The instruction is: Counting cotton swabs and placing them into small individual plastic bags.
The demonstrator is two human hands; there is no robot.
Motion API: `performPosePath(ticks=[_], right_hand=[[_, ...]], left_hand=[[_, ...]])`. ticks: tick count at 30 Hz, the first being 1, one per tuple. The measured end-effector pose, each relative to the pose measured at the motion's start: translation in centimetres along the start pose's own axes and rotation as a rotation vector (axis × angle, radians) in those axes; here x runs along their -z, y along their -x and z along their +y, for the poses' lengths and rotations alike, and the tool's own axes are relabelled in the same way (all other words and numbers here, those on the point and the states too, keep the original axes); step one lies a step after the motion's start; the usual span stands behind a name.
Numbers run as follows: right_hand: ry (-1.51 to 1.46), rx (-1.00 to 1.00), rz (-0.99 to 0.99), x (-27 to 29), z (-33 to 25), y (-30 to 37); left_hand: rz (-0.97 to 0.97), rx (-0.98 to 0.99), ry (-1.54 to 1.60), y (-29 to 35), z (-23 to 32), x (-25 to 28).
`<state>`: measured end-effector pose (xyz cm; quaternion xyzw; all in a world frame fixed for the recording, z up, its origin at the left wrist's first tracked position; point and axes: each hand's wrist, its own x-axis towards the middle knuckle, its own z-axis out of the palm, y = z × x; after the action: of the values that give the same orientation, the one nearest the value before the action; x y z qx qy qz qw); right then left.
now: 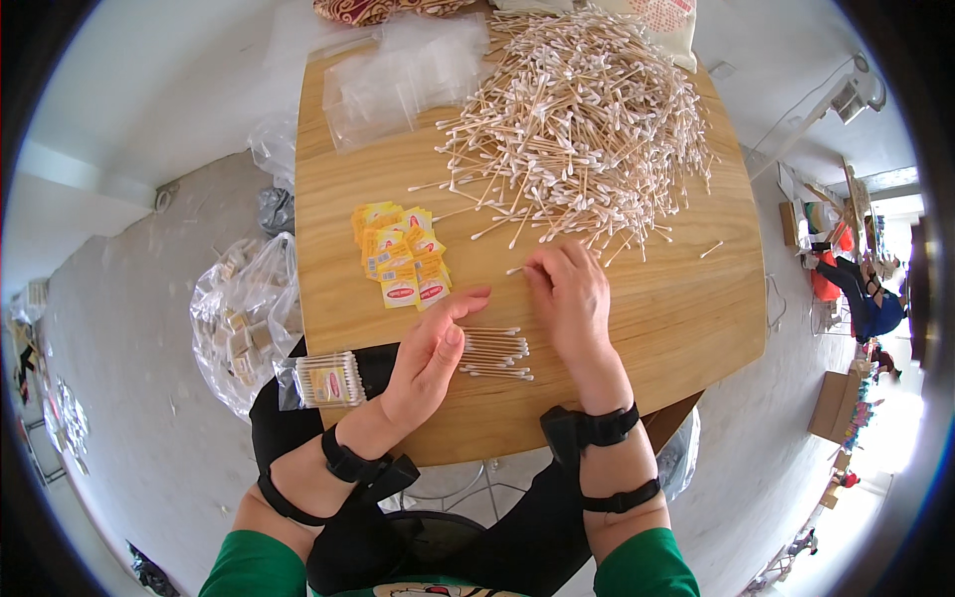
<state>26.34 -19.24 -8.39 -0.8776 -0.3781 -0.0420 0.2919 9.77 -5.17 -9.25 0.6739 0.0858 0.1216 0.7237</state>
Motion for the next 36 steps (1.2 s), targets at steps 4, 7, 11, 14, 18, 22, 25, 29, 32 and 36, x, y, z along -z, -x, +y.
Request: performPosePath(ticks=[4,7,11,14,18,22,25,29,32,36], right_hand=[[-0.058,0.042,-0.092,-0.2,-2.1,0.8],[-0.087,0.078,-0.194,0.1,-3.3,1.8],[-0.162,0.014,-0.157,0.9,-3.2,1.8],[-0.105,0.037,-0.052,2.8,-0.8,0.9],[-0.114,0.027,-0.162,4.3,0.5,1.0],[-0.137,-0.062,-0.261,4.9,1.1,1.6],[-0.164,0.039,-0.299,4.2,0.2,1.9],[-0.261,0.108,-0.32,2.8,-1.5,2.3],[-0.275,-0.015,-0.255,2.5,-2.3,2.6],[-0.598,-0.273,-0.047,1.4,-2.7,4.3]], left_hand=[[0.012,-0.027,0.144,0.0,-0.3,-0.5],[0.055,-0.055,0.234,0.1,-0.2,-0.9],[0.091,-0.088,0.228,0.1,-0.5,-0.6],[0.047,-0.041,0.121,0.2,-0.4,-0.4],[-0.083,-0.111,-0.356,0.2,0.6,-0.5],[-0.167,-0.155,-0.501,0.0,0.8,-0.6],[-0.16,-0.137,-0.461,0.0,0.6,-0.5],[-0.15,-0.155,-0.461,-0.1,0.5,-0.5],[-0.159,-0.158,-0.466,-0.2,0.7,-0.2],[-0.141,-0.027,-0.198,0.2,0.8,-0.2]])
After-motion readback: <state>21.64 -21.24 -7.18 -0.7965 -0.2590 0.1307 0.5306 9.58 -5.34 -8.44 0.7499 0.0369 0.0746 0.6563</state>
